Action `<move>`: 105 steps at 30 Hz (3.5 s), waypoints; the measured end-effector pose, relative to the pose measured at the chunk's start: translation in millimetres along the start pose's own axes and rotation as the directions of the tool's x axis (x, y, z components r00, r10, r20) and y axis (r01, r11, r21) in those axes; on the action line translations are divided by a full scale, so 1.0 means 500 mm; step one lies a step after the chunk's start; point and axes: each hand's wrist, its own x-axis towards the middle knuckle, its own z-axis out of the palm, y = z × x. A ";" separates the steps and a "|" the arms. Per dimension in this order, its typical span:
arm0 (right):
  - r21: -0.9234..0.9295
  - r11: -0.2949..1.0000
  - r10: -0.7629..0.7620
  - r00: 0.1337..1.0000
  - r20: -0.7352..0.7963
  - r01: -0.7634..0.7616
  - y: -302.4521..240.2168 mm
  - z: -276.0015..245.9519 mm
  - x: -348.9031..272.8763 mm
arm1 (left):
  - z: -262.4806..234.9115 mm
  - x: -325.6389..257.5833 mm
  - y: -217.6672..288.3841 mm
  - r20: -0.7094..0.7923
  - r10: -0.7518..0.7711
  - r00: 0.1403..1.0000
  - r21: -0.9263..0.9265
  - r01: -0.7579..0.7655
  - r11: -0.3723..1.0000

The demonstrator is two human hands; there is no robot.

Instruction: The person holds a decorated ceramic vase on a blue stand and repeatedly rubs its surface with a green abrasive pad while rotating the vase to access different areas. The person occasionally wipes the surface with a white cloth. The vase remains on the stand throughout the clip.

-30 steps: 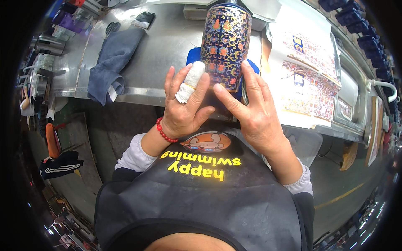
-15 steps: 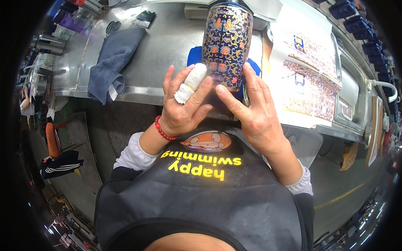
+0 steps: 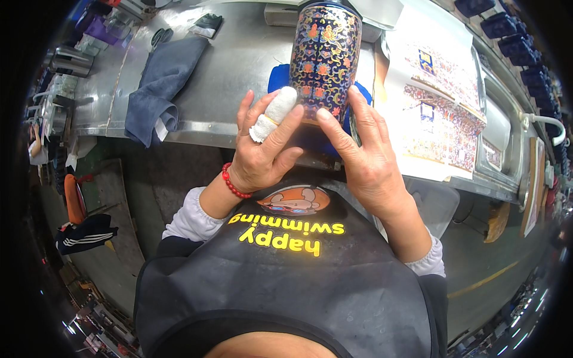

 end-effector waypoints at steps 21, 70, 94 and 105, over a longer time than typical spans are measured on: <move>-0.033 0.999 -0.025 1.000 0.019 0.025 -0.003 -0.007 0.005 | 0.004 0.000 -0.003 -0.001 0.023 1.000 0.006 -0.023 1.000; 0.196 0.965 -0.103 0.937 -0.334 0.176 0.058 -0.024 0.009 | -0.001 0.021 0.029 -0.065 0.080 0.995 0.218 -0.064 0.974; 0.523 0.847 0.181 0.977 -0.117 -0.094 0.049 -0.009 0.010 | 0.016 -0.007 0.034 -0.063 0.026 0.998 0.192 -0.014 0.981; 0.500 0.865 0.122 0.985 -0.124 -0.044 0.056 -0.008 0.005 | 0.016 0.011 0.043 -0.068 0.063 0.996 0.270 -0.042 0.962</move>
